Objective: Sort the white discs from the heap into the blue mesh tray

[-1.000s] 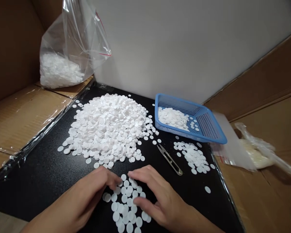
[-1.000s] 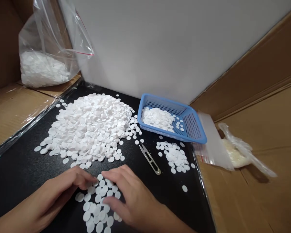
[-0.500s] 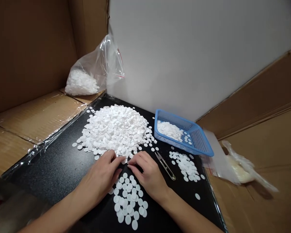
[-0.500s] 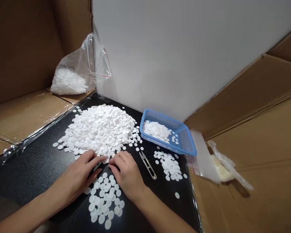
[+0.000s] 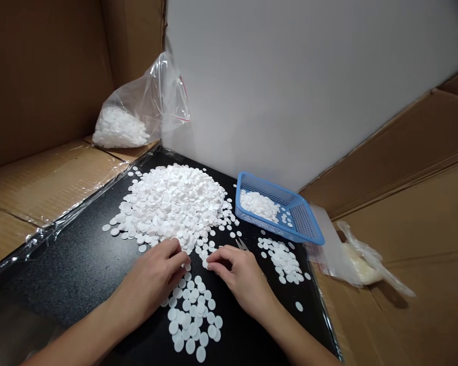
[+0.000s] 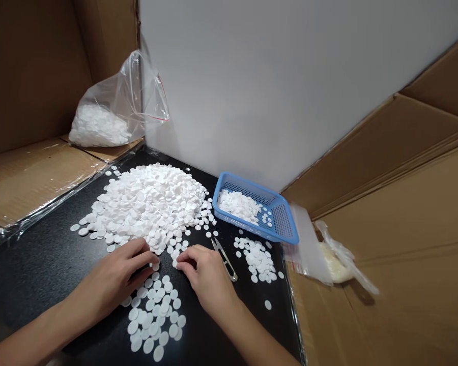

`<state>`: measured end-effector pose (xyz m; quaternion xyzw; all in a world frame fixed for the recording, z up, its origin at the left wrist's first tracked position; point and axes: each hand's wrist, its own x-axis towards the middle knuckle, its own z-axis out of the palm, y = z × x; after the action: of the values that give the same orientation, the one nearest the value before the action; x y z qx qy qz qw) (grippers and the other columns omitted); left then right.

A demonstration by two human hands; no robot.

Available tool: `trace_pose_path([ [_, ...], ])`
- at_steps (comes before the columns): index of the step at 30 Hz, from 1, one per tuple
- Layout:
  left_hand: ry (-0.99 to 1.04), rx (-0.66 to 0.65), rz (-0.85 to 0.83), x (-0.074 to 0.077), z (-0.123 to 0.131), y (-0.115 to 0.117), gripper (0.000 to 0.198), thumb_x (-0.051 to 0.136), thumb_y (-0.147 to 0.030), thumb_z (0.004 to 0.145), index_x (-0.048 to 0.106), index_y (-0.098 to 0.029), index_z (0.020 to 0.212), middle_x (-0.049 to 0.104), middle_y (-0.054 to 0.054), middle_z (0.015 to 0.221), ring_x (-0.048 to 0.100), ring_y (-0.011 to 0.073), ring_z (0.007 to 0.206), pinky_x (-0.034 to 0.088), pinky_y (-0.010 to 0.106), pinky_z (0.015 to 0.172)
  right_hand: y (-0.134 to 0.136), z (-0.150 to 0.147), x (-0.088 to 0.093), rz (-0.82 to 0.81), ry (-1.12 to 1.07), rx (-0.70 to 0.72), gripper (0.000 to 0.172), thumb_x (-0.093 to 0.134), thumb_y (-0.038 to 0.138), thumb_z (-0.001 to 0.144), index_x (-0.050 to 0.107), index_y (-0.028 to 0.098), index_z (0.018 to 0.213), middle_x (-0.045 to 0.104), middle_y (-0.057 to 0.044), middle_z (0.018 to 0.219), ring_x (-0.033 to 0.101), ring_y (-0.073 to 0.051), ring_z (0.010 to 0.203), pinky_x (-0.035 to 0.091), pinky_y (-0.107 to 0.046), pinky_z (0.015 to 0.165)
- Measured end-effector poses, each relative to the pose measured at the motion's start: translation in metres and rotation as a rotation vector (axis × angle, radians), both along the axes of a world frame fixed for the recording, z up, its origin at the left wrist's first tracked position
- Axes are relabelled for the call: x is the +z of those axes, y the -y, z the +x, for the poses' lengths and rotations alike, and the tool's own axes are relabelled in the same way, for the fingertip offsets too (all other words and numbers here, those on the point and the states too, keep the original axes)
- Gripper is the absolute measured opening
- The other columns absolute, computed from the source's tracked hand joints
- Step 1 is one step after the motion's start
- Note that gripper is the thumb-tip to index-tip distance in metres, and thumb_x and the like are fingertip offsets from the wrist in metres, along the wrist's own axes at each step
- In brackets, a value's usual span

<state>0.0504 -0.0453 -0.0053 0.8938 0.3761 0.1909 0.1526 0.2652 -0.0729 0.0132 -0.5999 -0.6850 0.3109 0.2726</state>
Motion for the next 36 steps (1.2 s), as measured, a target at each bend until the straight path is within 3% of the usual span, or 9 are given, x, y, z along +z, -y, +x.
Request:
trace_pose_path([
  [5,0.137,-0.017,-0.068,-0.003,-0.005,0.0,0.02,0.042,-0.015,0.097,0.061,-0.021,0.095,0.059,0.003,0.091,0.06,0.0171,0.079,0.047,0.028,0.068,0.003,0.008,0.004,-0.072,0.089,-0.049,0.016,0.068,0.008,0.084,0.063,0.02,0.073,0.065,0.002,0.072,0.06,-0.016,0.068,0.042,-0.026,0.062],
  [9,0.198,-0.007,-0.083,-0.004,-0.004,-0.001,0.016,0.045,-0.017,0.097,0.06,-0.022,0.094,0.063,0.002,0.092,0.063,0.017,0.082,0.048,0.027,0.069,0.003,0.015,0.003,-0.117,-0.018,-0.042,0.011,0.066,0.012,0.086,0.067,0.021,0.08,0.067,0.001,0.077,0.061,-0.015,0.071,0.045,-0.026,0.065],
  [14,0.275,0.052,-0.098,-0.003,-0.006,0.001,0.017,0.05,-0.02,0.095,0.06,-0.025,0.108,0.067,0.001,0.095,0.065,0.0172,0.084,0.051,0.027,0.071,0.006,0.015,0.003,-0.031,-0.006,0.066,0.017,0.061,0.003,0.083,0.066,0.019,0.081,0.063,0.0,0.082,0.06,-0.014,0.072,0.046,-0.024,0.065],
  [18,0.301,0.107,-0.172,0.0,-0.013,0.004,0.024,0.054,-0.023,0.093,0.059,-0.027,0.115,0.066,0.0,0.092,0.065,0.0168,0.081,0.052,0.026,0.07,0.009,0.016,0.008,-0.12,0.06,0.192,0.015,0.067,0.006,0.082,0.065,0.02,0.077,0.062,0.0,0.083,0.06,-0.014,0.072,0.045,-0.024,0.064],
  [21,0.318,0.145,-0.242,0.004,-0.016,0.006,0.025,0.054,-0.025,0.092,0.059,-0.027,0.117,0.064,-0.002,0.083,0.063,0.0148,0.071,0.05,0.024,0.063,0.008,0.018,0.009,-0.099,0.093,0.135,0.012,0.066,0.013,0.087,0.065,0.021,0.079,0.064,0.0,0.084,0.061,-0.015,0.076,0.047,-0.027,0.069],
  [24,0.345,0.147,-0.368,0.009,-0.015,0.005,0.025,0.052,-0.029,0.093,0.059,-0.025,0.117,0.064,-0.003,0.079,0.062,0.0138,0.066,0.048,0.023,0.059,0.005,0.02,0.005,-0.026,0.151,0.053,0.015,0.06,0.007,0.089,0.063,0.021,0.083,0.065,-0.001,0.087,0.062,-0.017,0.08,0.048,-0.03,0.072],
  [29,0.34,0.142,-0.525,0.017,-0.011,0.004,0.024,0.056,-0.031,0.092,0.06,-0.024,0.115,0.068,-0.002,0.079,0.062,0.0141,0.065,0.044,0.023,0.056,0.004,0.018,0.001,-0.005,0.144,0.052,0.016,0.057,0.009,0.091,0.065,0.021,0.085,0.065,-0.001,0.088,0.063,-0.018,0.081,0.049,-0.031,0.073],
  [33,0.27,0.117,-0.488,0.012,-0.012,0.004,0.012,0.061,-0.028,0.089,0.066,-0.023,0.099,0.067,-0.001,0.078,0.061,0.0161,0.068,0.044,0.025,0.06,0.007,0.013,0.002,-0.011,0.114,0.094,0.013,0.067,0.013,0.087,0.064,0.021,0.077,0.062,0.001,0.081,0.06,-0.015,0.07,0.047,-0.027,0.064],
  [36,0.241,0.119,-0.409,0.007,-0.011,0.002,0.012,0.058,-0.027,0.092,0.065,-0.024,0.101,0.064,-0.001,0.081,0.06,0.0171,0.072,0.045,0.026,0.063,0.007,0.009,-0.001,0.019,0.088,0.077,0.013,0.067,0.016,0.088,0.063,0.021,0.077,0.061,0.001,0.08,0.059,-0.015,0.069,0.045,-0.026,0.062],
])
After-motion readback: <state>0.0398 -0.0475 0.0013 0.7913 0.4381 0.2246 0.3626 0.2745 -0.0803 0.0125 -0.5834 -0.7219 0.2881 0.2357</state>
